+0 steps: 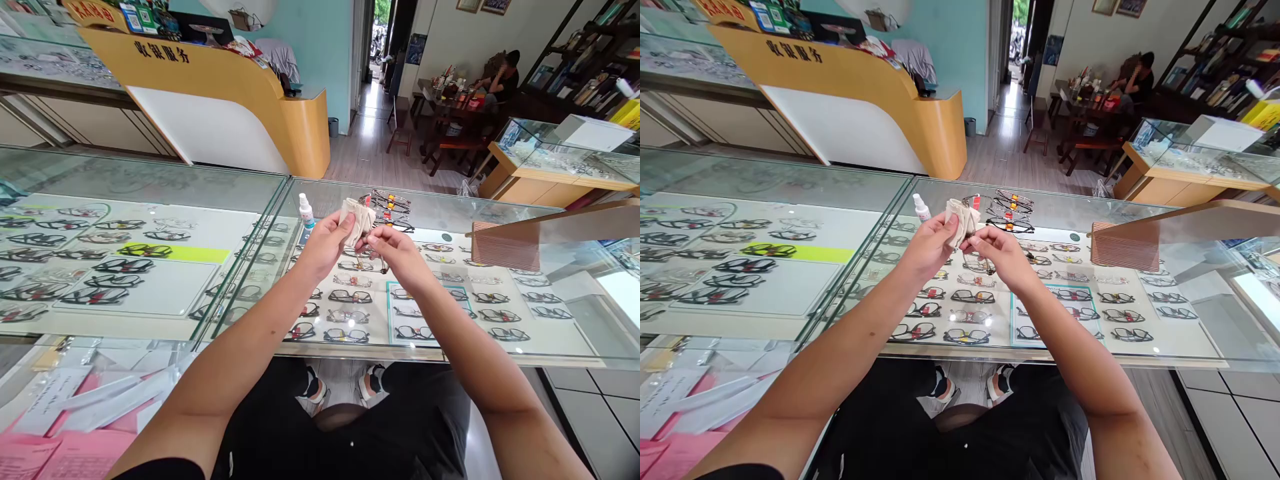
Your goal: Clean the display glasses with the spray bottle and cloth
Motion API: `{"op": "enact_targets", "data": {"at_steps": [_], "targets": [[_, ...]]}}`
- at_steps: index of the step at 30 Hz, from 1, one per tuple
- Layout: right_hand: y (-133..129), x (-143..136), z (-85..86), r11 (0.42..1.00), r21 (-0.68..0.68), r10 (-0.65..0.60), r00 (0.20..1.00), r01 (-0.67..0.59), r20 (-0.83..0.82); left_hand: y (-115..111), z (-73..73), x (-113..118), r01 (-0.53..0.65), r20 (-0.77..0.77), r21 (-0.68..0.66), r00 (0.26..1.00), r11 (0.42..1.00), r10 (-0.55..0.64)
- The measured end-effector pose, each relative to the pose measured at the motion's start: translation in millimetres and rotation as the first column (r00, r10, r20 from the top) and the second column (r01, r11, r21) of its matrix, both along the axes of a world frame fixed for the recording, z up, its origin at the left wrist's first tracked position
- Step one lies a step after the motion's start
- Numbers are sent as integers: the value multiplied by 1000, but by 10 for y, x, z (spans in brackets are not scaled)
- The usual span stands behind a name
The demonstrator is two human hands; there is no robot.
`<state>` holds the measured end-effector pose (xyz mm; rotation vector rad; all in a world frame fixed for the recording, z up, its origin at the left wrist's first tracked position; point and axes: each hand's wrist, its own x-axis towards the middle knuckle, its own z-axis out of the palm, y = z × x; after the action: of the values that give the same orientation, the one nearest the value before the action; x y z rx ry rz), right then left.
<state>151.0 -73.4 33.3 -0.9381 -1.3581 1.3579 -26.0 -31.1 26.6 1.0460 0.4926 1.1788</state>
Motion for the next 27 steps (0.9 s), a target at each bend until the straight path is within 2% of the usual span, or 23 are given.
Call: {"op": "enact_targets", "data": {"at_steps": [4, 9, 16, 22, 27], "targets": [[-7, 27, 24, 1000, 11, -1, 1000, 0, 27, 29, -26, -4, -5, 1, -8, 1000, 1000, 5], [-18, 65, 63, 996, 57, 66, 994, -72, 90, 50, -66, -3, 46, -10, -29, 999, 999, -46], [49, 116, 36, 998, 52, 34, 997, -38, 73, 65, -29, -61, 109, -42, -17, 993, 994, -110], [55, 74, -3, 999, 20, 42, 998, -43, 41, 26, -37, 4, 60, -10, -38, 998, 997, -60], [59, 77, -19, 999, 0, 45, 998, -45, 35, 64, -79, 36, -35, -64, -63, 997, 997, 31]]}}
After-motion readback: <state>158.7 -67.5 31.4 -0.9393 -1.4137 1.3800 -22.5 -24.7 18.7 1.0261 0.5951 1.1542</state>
